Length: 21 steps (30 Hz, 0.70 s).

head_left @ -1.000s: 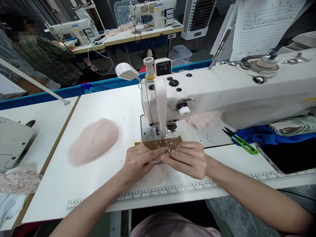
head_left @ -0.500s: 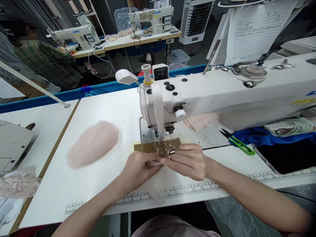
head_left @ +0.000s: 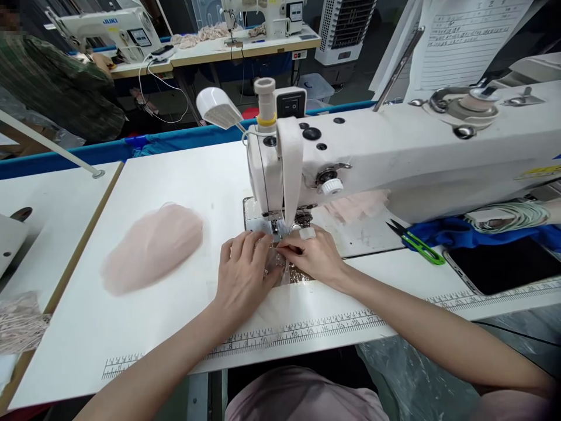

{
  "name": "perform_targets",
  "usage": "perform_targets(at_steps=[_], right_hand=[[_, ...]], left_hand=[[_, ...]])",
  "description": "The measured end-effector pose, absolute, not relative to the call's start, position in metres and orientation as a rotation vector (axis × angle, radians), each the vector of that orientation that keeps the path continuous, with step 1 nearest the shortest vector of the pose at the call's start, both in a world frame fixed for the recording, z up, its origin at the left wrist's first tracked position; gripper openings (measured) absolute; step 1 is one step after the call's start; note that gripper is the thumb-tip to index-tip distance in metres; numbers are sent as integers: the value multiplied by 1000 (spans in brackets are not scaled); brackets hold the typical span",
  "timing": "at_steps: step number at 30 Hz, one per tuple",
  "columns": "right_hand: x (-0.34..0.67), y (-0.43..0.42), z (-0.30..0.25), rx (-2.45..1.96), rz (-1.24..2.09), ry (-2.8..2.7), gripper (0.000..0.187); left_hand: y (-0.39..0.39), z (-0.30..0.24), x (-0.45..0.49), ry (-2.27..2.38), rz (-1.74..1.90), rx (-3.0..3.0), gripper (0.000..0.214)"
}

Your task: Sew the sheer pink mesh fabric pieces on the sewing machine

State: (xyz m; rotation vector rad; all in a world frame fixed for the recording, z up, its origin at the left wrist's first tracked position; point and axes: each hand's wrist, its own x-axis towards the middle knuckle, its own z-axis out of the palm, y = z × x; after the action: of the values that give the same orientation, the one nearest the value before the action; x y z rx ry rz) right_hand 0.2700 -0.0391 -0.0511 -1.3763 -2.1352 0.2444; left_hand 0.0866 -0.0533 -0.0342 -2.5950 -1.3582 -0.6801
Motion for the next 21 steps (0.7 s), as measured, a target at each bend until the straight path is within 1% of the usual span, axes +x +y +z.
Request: perform_targets(at_steps=[2, 3, 4, 7, 10, 15, 18, 21], right_hand=[[270, -37, -51, -1430, 298, -2116, 8], [270, -35, -51, -1450, 337, -2101, 8], [270, -34, -51, -1463, 376, -2083, 9], [272, -30, -52, -1476, 437, -2024, 10], [273, -27, -55, -1459, 423, -2010, 10], [279, -29, -58, -1359, 197, -2066, 17], [283, -35, -56, -1213, 37, -2215, 23], [286, -41, -53, -1183, -87, -2327, 27]], left_hand=[[-59, -32, 88, -1187, -672, -2554, 31], [-62, -32, 89, -1116, -655, -2551, 28], [-65, -32, 89, -1059, -632, -2555, 30], [-72, -35, 90, -986, -596, -2586, 44], [-73, -37, 89, -1013, -609, -2659, 48], [-64, -37, 88, -1008, -519, -2695, 38], [-58, -36, 87, -999, -575, -2682, 32], [-53, -36, 87, -992, -623, -2687, 30]])
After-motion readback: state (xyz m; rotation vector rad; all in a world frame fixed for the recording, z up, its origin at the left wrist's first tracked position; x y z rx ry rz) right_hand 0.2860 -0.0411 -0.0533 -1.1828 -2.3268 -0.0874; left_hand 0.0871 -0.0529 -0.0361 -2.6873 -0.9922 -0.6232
